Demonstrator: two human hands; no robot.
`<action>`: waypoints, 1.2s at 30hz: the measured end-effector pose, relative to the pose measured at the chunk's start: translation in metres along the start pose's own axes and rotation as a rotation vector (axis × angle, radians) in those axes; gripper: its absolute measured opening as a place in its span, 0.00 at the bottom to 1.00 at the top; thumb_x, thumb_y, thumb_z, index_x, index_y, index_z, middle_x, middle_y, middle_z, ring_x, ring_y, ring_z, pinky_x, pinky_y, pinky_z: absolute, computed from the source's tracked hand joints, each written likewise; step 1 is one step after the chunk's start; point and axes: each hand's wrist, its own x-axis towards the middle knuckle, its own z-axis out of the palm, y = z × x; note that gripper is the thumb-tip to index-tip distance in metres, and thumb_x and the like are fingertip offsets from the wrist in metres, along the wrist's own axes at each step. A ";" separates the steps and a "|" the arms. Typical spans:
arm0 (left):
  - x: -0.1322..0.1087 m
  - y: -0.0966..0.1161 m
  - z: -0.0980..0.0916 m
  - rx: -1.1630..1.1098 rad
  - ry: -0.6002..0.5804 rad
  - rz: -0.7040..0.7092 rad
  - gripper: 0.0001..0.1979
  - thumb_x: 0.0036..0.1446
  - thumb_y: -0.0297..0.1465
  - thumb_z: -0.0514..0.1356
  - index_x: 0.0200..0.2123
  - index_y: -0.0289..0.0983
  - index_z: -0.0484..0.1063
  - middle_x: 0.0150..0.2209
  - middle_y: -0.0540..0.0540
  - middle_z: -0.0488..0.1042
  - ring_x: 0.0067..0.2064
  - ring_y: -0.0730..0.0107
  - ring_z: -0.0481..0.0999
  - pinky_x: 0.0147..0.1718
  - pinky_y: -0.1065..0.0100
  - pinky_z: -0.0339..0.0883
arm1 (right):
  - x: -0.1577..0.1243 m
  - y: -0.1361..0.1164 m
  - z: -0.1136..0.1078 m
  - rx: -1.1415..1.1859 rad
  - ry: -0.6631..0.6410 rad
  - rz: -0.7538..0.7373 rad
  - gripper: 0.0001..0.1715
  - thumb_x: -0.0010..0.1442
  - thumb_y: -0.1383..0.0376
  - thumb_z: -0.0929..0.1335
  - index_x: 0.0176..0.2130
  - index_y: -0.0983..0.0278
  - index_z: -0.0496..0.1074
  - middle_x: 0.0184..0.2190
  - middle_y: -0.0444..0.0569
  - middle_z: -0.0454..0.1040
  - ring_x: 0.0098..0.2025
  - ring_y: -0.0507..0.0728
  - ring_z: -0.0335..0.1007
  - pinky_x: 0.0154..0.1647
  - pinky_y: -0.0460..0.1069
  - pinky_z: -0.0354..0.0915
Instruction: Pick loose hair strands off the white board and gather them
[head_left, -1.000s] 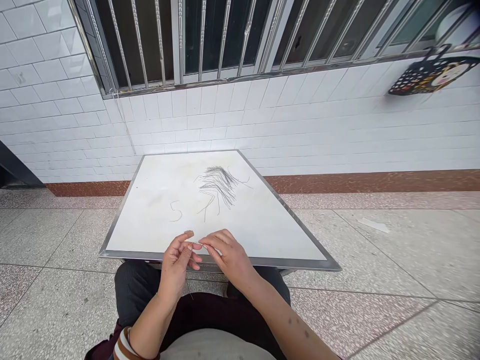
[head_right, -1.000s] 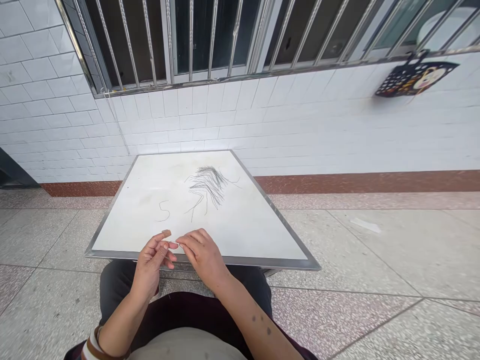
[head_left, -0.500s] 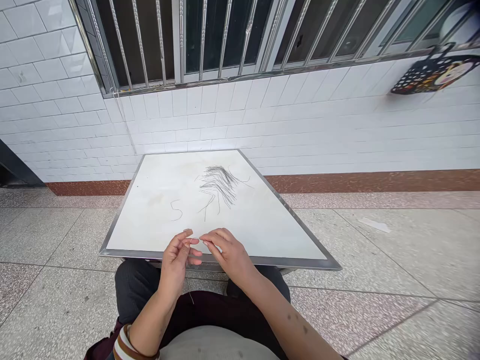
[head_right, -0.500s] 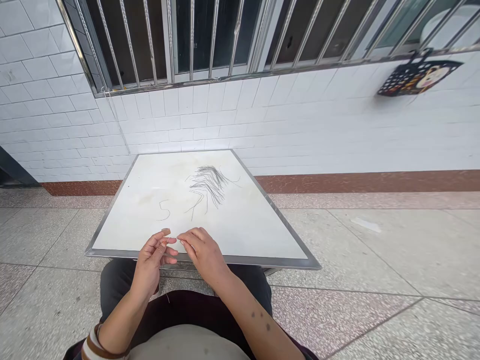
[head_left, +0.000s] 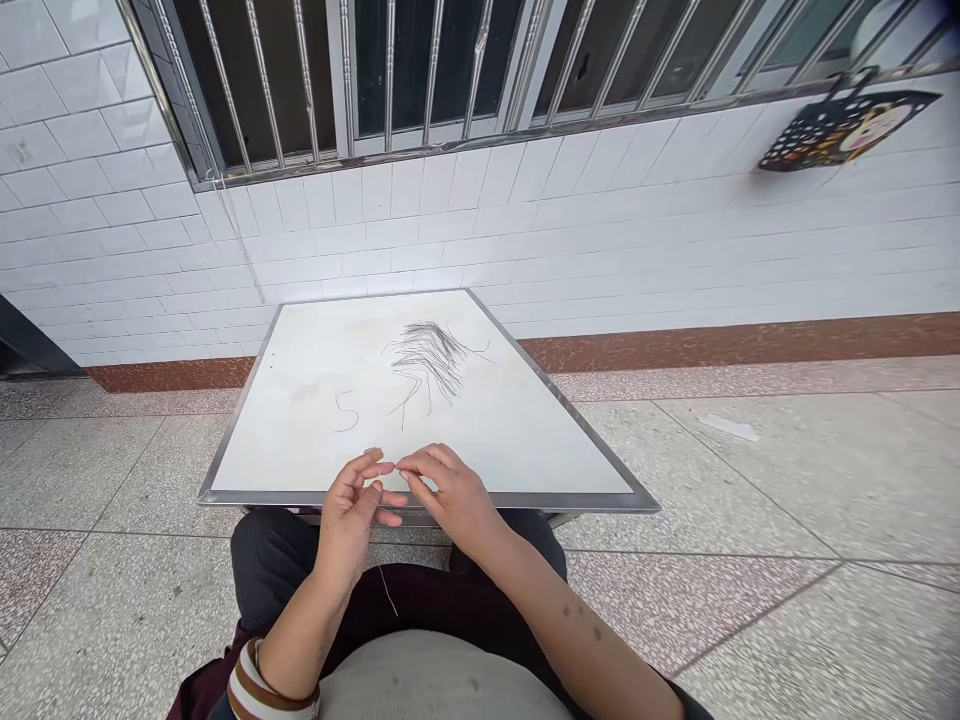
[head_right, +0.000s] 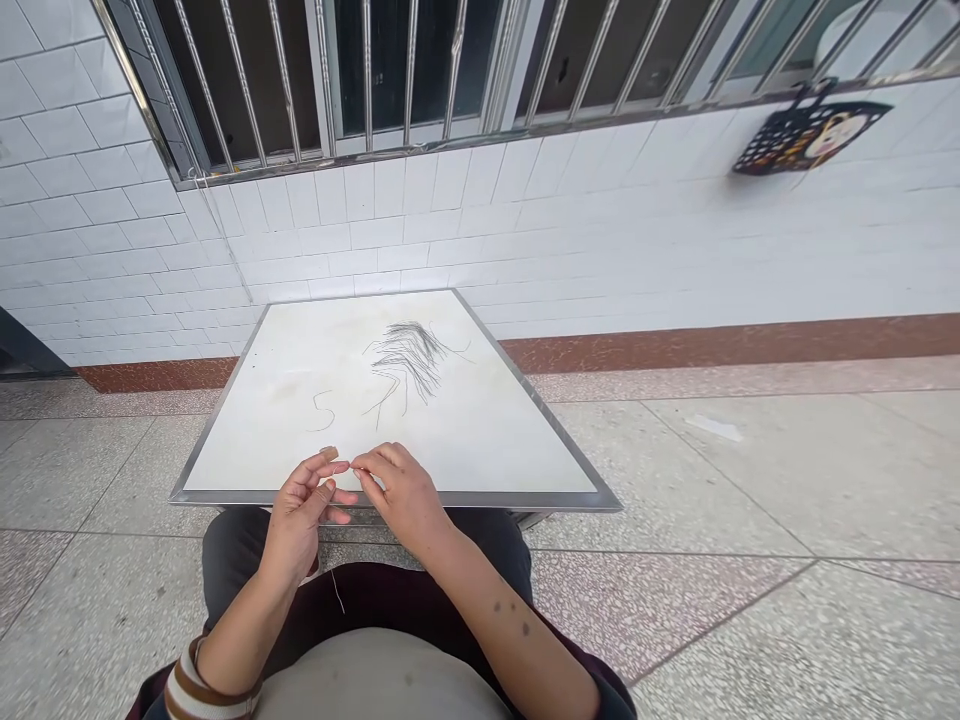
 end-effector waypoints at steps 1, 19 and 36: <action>-0.001 0.000 0.001 0.000 -0.003 -0.002 0.22 0.55 0.36 0.63 0.53 0.38 0.69 0.52 0.38 0.72 0.34 0.68 0.80 0.26 0.72 0.74 | 0.000 0.000 0.000 -0.008 0.003 0.003 0.09 0.65 0.69 0.63 0.39 0.60 0.73 0.33 0.48 0.71 0.36 0.55 0.70 0.37 0.51 0.69; -0.005 -0.002 0.004 0.039 -0.045 0.016 0.22 0.57 0.37 0.61 0.54 0.38 0.67 0.55 0.36 0.70 0.33 0.69 0.81 0.23 0.74 0.73 | -0.002 0.000 0.001 -0.017 0.026 0.007 0.08 0.64 0.70 0.63 0.39 0.60 0.71 0.32 0.47 0.70 0.35 0.55 0.70 0.35 0.50 0.68; -0.002 -0.004 0.005 0.037 -0.022 0.003 0.23 0.56 0.38 0.62 0.54 0.39 0.68 0.56 0.36 0.70 0.33 0.68 0.80 0.23 0.73 0.73 | 0.000 -0.001 0.000 -0.030 0.048 0.036 0.08 0.63 0.70 0.63 0.36 0.60 0.71 0.31 0.47 0.70 0.34 0.54 0.70 0.35 0.49 0.68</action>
